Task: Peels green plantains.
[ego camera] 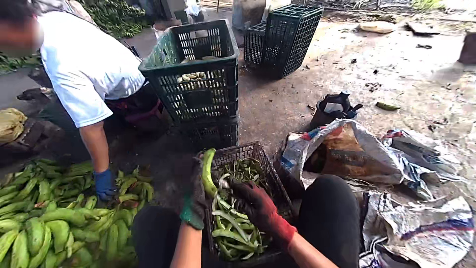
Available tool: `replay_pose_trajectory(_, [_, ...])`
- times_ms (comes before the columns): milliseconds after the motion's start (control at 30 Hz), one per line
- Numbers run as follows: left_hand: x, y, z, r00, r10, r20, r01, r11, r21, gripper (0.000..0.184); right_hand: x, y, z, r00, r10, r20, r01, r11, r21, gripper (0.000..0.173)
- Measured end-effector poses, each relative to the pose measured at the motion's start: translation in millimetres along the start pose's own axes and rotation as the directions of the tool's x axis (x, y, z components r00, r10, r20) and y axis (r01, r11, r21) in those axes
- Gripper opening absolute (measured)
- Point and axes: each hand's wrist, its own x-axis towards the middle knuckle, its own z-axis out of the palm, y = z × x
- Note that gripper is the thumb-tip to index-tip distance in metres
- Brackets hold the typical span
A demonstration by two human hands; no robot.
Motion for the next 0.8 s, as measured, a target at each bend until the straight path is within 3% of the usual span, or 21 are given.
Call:
replay_pose_trajectory(67, [-8.5, -11.3, 2.6, 0.997, -0.074, 0.034, 0.075, 0.997, -0.024, 0.036, 3.9, -2.9, 7.3, 0.992, -0.108, -0.059, 0.095, 0.976, -0.195, 0.032])
replay_pose_trajectory(133, [-26.8, -18.8, 14.2, 0.990, -0.128, -0.067, 0.135, 0.984, 0.120, 0.032, 20.6, 1.6, 13.5, 0.974, -0.064, -0.219, -0.001, 0.959, -0.283, 0.029])
replay_pose_trajectory(200, [-40.1, -22.2, 19.7, 0.978, -0.138, -0.156, 0.177, 0.946, 0.273, 0.035, 44.8, 10.1, 5.3, 0.927, 0.115, -0.358, -0.230, 0.927, -0.296, 0.032])
replay_pose_trajectory(267, [-40.1, -16.6, 19.2, 0.975, -0.123, -0.184, 0.168, 0.952, 0.255, 0.037, 57.4, 21.4, -7.3, 0.887, 0.300, -0.350, -0.376, 0.910, -0.172, 0.042])
replay_pose_trajectory(367, [-18.0, -11.7, 12.7, 0.979, -0.136, -0.154, 0.149, 0.986, 0.078, 0.034, 24.5, 23.4, -0.7, 0.978, 0.159, -0.135, -0.167, 0.985, -0.046, 0.040])
replay_pose_trajectory(433, [-6.5, -19.1, 6.7, 0.993, -0.110, -0.045, 0.110, 0.994, -0.018, 0.032, 4.3, 9.0, 12.3, 0.998, 0.036, -0.049, -0.039, 0.997, -0.059, 0.036])
replay_pose_trajectory(533, [-18.1, -25.3, 22.6, 0.993, -0.121, -0.008, 0.121, 0.986, 0.115, 0.028, 35.9, 5.0, 2.8, 0.952, 0.020, -0.305, -0.110, 0.954, -0.280, 0.029])
replay_pose_trajectory(600, [-26.6, -25.1, 28.1, 0.983, -0.175, -0.047, 0.181, 0.967, 0.182, 0.027, 62.6, 13.3, -9.7, 0.902, 0.136, -0.409, -0.258, 0.930, -0.260, 0.028])
replay_pose_trajectory(667, [-20.0, -26.1, 23.9, 0.988, -0.149, -0.047, 0.154, 0.979, 0.134, 0.026, 61.6, 21.2, -12.5, 0.909, 0.181, -0.375, -0.256, 0.953, -0.160, 0.034])
replay_pose_trajectory(733, [-7.4, -25.2, 14.4, 0.999, -0.029, -0.029, 0.031, 0.995, 0.090, 0.025, 27.0, 20.1, 5.8, 0.967, 0.092, -0.238, -0.119, 0.988, -0.100, 0.036])
replay_pose_trajectory(800, [4.2, -28.4, 14.2, 1.000, 0.020, 0.012, -0.019, 0.994, -0.109, 0.023, -0.2, 16.3, 23.7, 0.988, -0.008, -0.157, -0.007, 0.996, -0.092, 0.029])
